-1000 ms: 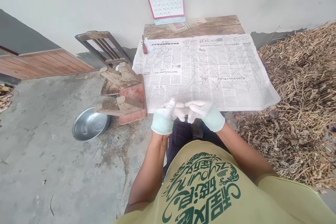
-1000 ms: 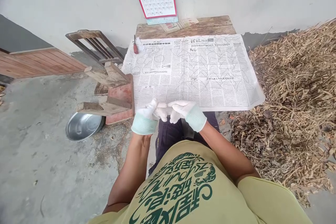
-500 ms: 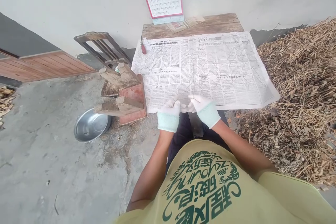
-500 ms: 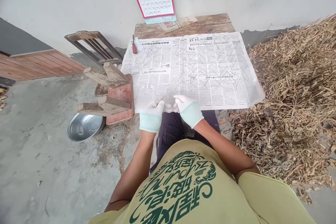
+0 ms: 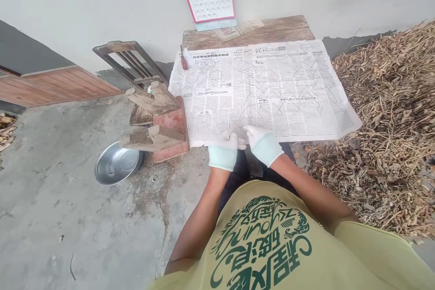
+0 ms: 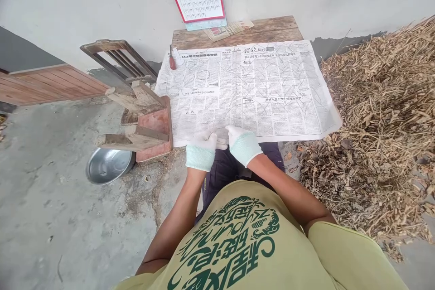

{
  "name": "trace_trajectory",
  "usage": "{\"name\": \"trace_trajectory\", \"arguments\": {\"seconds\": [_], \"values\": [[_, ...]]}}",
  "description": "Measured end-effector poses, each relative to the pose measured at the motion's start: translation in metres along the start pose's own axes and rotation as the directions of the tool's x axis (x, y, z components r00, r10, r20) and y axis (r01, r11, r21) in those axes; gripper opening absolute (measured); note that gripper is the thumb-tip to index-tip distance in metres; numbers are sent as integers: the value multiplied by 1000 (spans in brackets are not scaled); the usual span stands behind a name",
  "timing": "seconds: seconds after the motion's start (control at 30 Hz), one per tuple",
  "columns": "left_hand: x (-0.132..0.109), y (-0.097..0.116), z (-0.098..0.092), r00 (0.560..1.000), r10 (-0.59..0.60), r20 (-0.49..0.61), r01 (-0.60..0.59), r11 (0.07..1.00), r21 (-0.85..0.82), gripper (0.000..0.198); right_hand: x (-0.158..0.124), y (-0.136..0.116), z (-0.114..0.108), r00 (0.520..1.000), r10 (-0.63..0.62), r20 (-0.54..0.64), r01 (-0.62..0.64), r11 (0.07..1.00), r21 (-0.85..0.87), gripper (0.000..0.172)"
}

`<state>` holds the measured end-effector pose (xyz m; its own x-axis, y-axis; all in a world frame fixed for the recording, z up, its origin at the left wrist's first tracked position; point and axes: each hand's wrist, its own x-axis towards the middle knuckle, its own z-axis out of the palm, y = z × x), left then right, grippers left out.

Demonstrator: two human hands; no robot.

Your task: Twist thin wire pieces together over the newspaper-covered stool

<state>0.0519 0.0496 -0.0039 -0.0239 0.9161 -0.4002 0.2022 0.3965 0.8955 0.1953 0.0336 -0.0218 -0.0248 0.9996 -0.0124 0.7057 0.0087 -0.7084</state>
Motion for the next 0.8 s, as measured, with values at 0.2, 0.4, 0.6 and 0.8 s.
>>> {"name": "trace_trajectory", "arguments": {"seconds": [0.2,0.4,0.6,0.8], "values": [[0,-1,3,1000,-12,24,11,1000,16,42,2,3,-1,998,-47,-34,45,998,-37,40],[1,-6,4,999,47,18,-45,997,-69,45,2,-5,-1,997,-48,-54,45,998,-46,41],[-1,0,2,997,74,19,-75,994,74,43,1,-4,2,996,-86,-34,84,995,-46,38],[9,-8,3,986,164,-44,-157,979,126,55,0,-1,-4,985,-172,11,171,965,-201,33]]}}
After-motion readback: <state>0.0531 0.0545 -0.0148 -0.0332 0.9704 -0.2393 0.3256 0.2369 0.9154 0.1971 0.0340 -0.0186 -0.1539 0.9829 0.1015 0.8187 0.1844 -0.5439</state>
